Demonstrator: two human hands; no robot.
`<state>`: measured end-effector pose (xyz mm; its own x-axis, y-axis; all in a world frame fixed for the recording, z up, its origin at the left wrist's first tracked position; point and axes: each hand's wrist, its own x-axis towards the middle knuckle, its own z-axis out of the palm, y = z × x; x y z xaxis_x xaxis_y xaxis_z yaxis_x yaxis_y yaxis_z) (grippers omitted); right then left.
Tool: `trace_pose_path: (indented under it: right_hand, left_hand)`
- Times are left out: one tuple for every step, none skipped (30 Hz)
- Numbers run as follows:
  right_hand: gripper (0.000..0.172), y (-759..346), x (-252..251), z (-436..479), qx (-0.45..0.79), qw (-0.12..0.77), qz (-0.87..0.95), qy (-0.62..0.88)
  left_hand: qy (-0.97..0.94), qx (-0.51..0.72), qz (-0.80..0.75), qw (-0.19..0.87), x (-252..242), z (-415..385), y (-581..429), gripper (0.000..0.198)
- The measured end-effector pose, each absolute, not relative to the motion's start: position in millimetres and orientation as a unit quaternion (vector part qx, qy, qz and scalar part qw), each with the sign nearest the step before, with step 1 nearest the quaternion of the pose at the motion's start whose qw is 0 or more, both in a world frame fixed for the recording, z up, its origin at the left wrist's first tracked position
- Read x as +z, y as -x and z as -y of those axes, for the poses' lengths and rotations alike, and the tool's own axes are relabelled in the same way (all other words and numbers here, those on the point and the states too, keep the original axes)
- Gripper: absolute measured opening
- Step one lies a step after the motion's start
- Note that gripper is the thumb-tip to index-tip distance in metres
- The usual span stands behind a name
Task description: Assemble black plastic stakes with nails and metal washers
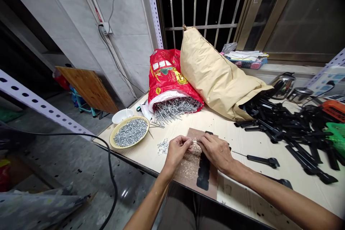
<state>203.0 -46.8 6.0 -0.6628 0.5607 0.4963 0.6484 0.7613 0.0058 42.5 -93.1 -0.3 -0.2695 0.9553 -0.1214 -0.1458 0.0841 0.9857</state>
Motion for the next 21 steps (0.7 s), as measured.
trace_pose_path:
  right_hand:
    - [0.015,-203.0,5.0,47.1,-0.094,0.239,0.908,0.331]
    - [0.015,-203.2,4.7,47.6,-0.1,0.237,0.91,0.326]
    - [0.015,-203.7,5.0,48.0,-0.109,0.236,0.911,0.32]
    - [0.014,-204.6,5.9,48.4,-0.12,0.235,0.912,0.313]
    - [0.013,-206.0,7.3,48.7,-0.131,0.233,0.914,0.305]
    - [0.013,-207.7,9.0,48.8,-0.144,0.229,0.916,0.297]
    - [0.014,-209.7,10.8,48.7,-0.156,0.225,0.917,0.289]
    - [0.015,-211.7,12.5,48.3,-0.166,0.222,0.918,0.283]
    - [0.016,-213.7,13.9,47.8,-0.173,0.222,0.918,0.279]
    - [0.017,-215.3,15.0,47.1,-0.178,0.225,0.917,0.278]
    - [0.017,-216.6,15.7,46.3,-0.181,0.231,0.914,0.279]
    - [0.018,-217.6,16.1,45.6,-0.183,0.238,0.912,0.278]
    - [0.018,-218.3,16.4,44.9,-0.185,0.246,0.911,0.276]
    - [0.019,-218.8,16.7,44.4,-0.188,0.254,0.909,0.271]
    - [0.02,-219.1,16.9,44.0,-0.191,0.262,0.908,0.267]
    - [0.021,-219.4,17.2,43.7,-0.194,0.267,0.907,0.263]
    - [0.022,-219.7,17.4,43.5,-0.195,0.268,0.907,0.26]
    - [0.022,-220.0,17.4,43.4,-0.193,0.266,0.908,0.261]
    - [0.023,-220.1,17.0,43.5,-0.188,0.262,0.909,0.264]
    - [0.024,-220.1,16.2,43.6,-0.178,0.257,0.911,0.27]
    - [0.024,-220.0,14.9,43.8,-0.163,0.253,0.911,0.281]
  left_hand:
    - [-0.354,0.571,-0.55,0.496,-1.7,92.6,-42.3,0.027]
    - [-0.341,0.573,-0.543,0.51,-3.0,92.0,-42.1,0.028]
    - [-0.326,0.579,-0.534,0.523,-4.1,91.3,-42.1,0.029]
    - [-0.309,0.586,-0.526,0.534,-5.1,90.6,-42.1,0.031]
    - [-0.294,0.593,-0.518,0.541,-5.8,89.9,-42.3,0.032]
    - [-0.283,0.6,-0.511,0.546,-6.3,89.2,-42.6,0.032]
    - [-0.277,0.606,-0.508,0.546,-6.6,88.6,-43.1,0.033]
    - [-0.277,0.61,-0.508,0.542,-6.7,88.1,-43.8,0.033]
    - [-0.282,0.613,-0.51,0.533,-6.7,87.7,-44.8,0.032]
    - [-0.288,0.614,-0.515,0.524,-6.6,87.5,-45.9,0.031]
    - [-0.294,0.615,-0.52,0.515,-6.4,87.4,-47.2,0.031]
    - [-0.296,0.614,-0.524,0.51,-6.2,87.3,-48.5,0.031]
    - [-0.296,0.613,-0.526,0.51,-5.9,87.4,-49.8,0.03]
    - [-0.293,0.61,-0.527,0.514,-5.6,87.5,-51.0,0.031]
    - [-0.29,0.606,-0.526,0.522,-5.3,87.7,-52.0,0.031]
    - [-0.287,0.602,-0.524,0.53,-5.0,87.8,-52.9,0.031]
    - [-0.285,0.6,-0.522,0.536,-4.6,87.8,-53.7,0.031]
    - [-0.285,0.599,-0.52,0.537,-4.2,87.8,-54.4,0.031]
    - [-0.287,0.602,-0.52,0.533,-3.6,87.7,-55.1,0.03]
    - [-0.292,0.605,-0.523,0.525,-3.0,87.6,-55.8,0.03]
    - [-0.302,0.607,-0.528,0.512,-2.2,87.3,-56.6,0.03]
